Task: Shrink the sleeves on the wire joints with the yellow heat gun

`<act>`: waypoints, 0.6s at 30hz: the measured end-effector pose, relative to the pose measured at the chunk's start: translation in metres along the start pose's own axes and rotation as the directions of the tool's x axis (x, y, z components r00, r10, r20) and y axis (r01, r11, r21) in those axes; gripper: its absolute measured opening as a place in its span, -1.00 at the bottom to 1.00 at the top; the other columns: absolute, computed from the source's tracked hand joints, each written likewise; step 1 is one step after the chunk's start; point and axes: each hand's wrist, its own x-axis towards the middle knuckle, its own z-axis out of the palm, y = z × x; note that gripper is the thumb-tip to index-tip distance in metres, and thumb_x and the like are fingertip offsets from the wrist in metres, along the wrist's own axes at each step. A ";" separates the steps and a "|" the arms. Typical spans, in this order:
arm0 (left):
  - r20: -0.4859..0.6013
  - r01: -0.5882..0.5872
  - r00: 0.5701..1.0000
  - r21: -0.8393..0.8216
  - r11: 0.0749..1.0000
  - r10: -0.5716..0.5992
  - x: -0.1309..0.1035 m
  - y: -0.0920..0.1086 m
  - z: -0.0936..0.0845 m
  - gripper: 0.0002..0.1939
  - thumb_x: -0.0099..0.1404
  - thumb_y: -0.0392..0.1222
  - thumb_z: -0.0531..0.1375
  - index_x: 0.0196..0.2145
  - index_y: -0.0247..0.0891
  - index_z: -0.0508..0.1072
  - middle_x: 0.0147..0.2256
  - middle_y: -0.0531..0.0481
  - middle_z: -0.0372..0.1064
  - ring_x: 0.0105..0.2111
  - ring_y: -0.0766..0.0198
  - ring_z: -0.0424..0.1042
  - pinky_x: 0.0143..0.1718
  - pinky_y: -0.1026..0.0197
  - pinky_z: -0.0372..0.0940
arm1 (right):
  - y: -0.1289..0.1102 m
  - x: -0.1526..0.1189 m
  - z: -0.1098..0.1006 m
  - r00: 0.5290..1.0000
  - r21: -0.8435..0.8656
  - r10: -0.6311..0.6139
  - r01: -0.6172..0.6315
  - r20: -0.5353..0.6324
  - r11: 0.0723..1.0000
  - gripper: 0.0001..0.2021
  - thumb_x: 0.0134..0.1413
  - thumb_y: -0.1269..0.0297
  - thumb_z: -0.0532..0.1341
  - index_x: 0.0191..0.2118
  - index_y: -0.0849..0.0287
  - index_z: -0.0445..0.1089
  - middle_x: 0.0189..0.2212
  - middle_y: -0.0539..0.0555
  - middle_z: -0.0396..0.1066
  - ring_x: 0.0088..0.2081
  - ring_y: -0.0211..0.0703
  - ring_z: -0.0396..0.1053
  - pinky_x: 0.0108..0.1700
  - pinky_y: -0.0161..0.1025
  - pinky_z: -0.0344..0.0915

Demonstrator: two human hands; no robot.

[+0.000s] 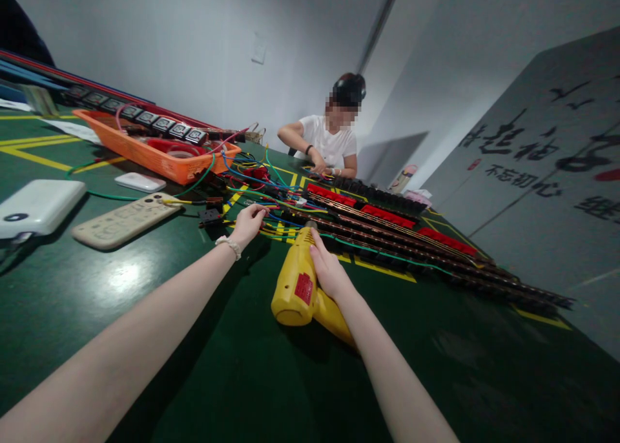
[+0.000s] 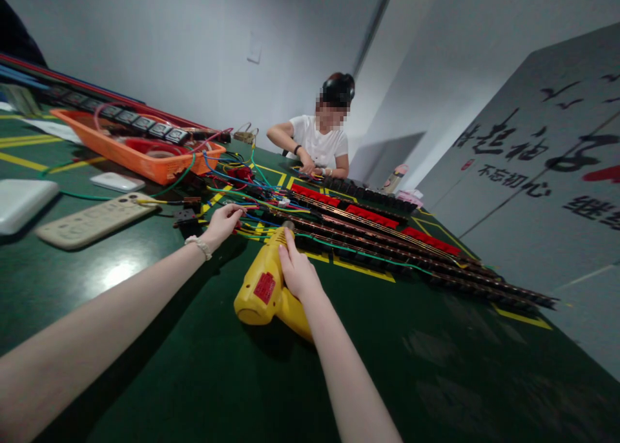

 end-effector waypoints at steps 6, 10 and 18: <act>0.016 0.008 1.000 0.033 0.999 -0.008 0.001 -0.004 -0.001 -0.81 0.17 -0.22 0.03 -0.36 -0.33 0.40 -0.45 0.01 0.35 -0.61 0.43 0.28 -0.65 0.42 0.14 | -0.006 -0.002 -0.001 0.999 -0.036 0.035 -0.036 -0.013 0.999 -0.46 0.21 -0.01 -0.23 0.27 -0.04 -0.25 -0.07 0.13 0.35 -0.07 0.00 0.32 -0.04 -0.08 0.14; 0.020 0.009 1.000 0.040 0.999 -0.010 0.000 -0.003 -0.001 -0.81 0.17 -0.23 0.03 -0.35 -0.34 0.40 -0.42 0.00 0.37 -0.61 0.44 0.28 -0.62 0.41 0.16 | -0.006 0.000 -0.001 0.999 -0.070 0.042 -0.043 -0.005 0.997 -0.48 0.21 -0.02 -0.25 0.26 -0.09 -0.26 -0.10 0.15 0.36 -0.10 0.02 0.34 -0.10 -0.08 0.18; 0.016 -0.014 1.000 0.057 0.998 0.013 0.001 -0.003 0.000 -0.79 0.16 -0.21 0.03 -0.35 -0.34 0.41 -0.39 -0.03 0.40 -0.61 0.43 0.28 -0.60 0.39 0.17 | -0.012 0.010 0.005 0.997 -0.080 0.020 -0.015 0.071 0.997 -0.47 0.19 -0.07 -0.27 0.26 -0.14 -0.30 -0.07 0.16 0.33 -0.10 0.05 0.34 -0.11 -0.05 0.19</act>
